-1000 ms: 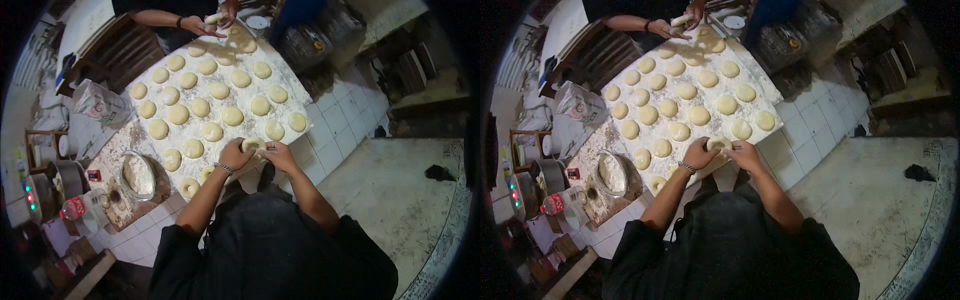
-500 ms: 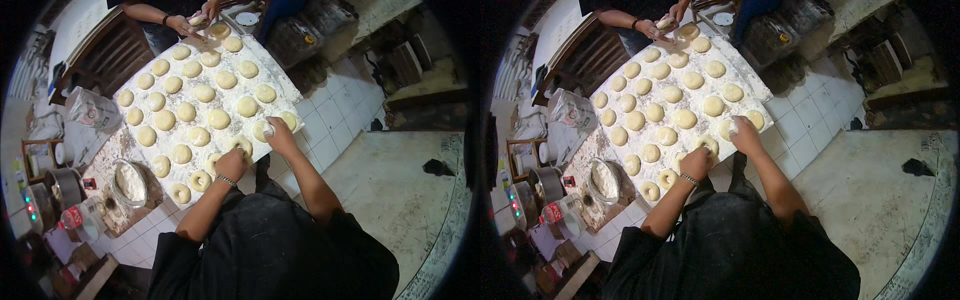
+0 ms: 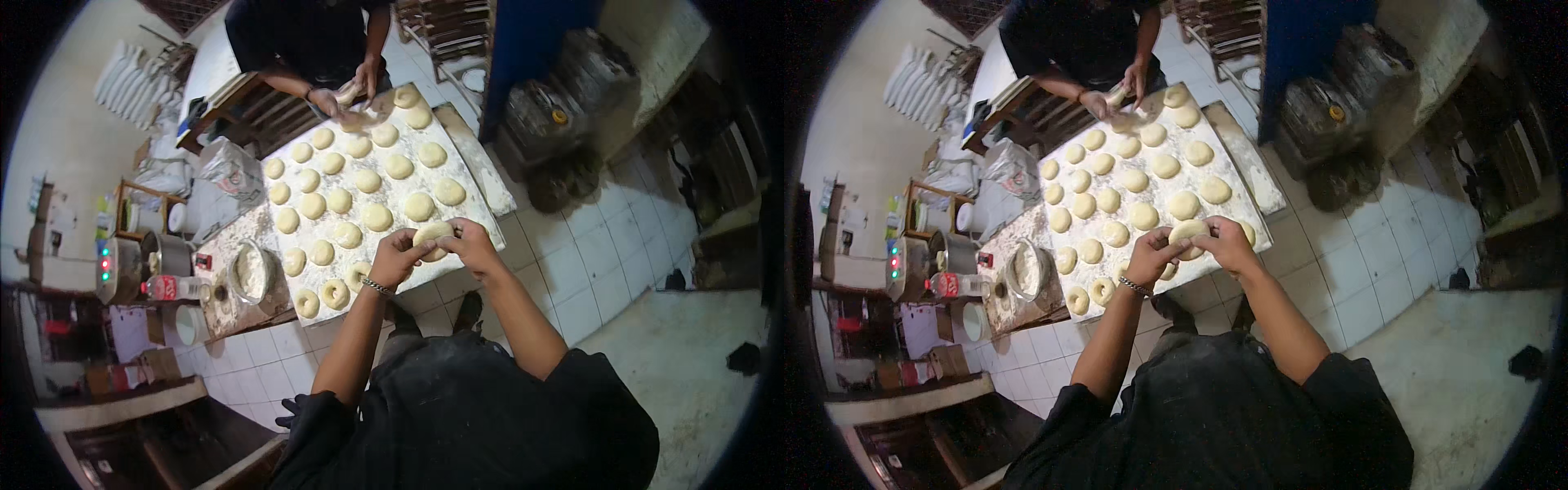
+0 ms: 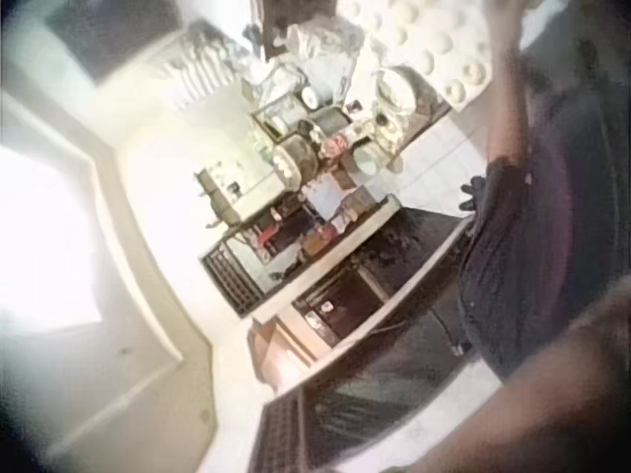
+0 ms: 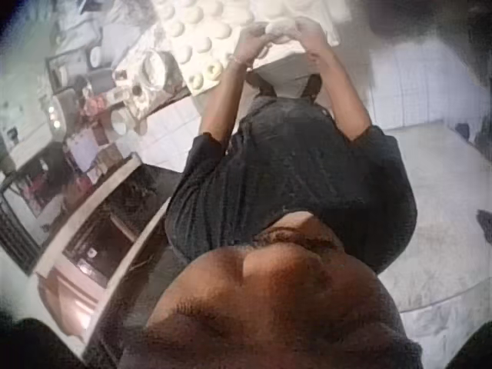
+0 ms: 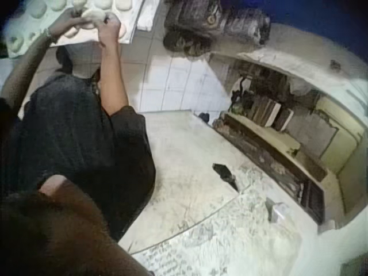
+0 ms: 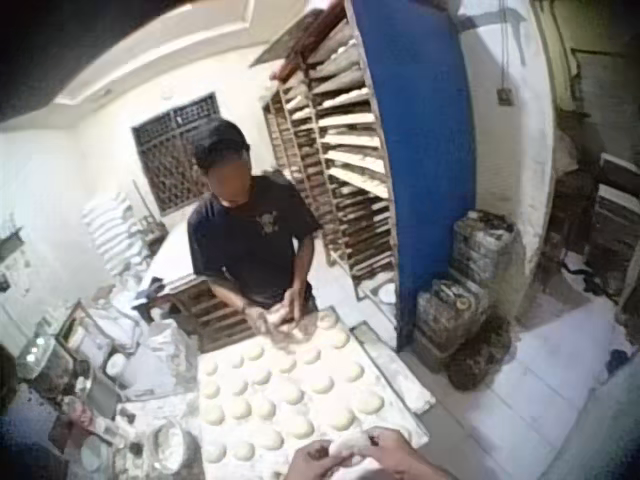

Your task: The person prepares dough by shaping dough balls into rings on a floured surface and later adds water to a large mixing bowl of dough.

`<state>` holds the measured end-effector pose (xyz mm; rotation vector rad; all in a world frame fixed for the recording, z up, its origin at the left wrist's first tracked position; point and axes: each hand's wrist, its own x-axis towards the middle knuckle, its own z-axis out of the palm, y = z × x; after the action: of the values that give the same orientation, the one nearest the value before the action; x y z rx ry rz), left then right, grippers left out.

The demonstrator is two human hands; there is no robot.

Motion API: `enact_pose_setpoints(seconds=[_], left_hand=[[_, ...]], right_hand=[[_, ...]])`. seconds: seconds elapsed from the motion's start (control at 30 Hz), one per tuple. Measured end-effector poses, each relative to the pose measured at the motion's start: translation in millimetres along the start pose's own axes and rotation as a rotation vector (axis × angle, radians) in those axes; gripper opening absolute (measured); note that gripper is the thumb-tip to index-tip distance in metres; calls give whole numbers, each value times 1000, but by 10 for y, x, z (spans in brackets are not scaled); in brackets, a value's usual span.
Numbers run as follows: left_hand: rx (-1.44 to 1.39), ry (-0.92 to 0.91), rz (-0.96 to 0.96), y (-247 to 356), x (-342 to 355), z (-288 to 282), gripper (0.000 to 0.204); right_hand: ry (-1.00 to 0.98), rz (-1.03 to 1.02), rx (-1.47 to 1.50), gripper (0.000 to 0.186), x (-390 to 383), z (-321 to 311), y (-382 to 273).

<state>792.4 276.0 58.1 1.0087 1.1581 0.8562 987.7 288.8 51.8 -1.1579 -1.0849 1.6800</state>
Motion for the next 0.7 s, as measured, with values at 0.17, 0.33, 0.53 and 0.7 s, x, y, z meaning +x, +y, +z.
enact_pose_setpoints(seconds=[0.17, 0.33, 0.53, 0.7], left_hand=[[18, 1, -30, 108, -278, -48, 20], [674, 194, 44, 101, -525, -112, 21], [638, 201, 266, -43, -740, -451, 23], [-76, -90, -62, -176, -736, -1088, 41]], right_hand=[[-224, -23, 48, 33, -110, 101, 13], [-318, -51, -313, 30, -139, 186, 284], [-29, -197, -528, 24, -307, 830, 218], [-49, -345, -1090, 23, -303, 1380, 73]])
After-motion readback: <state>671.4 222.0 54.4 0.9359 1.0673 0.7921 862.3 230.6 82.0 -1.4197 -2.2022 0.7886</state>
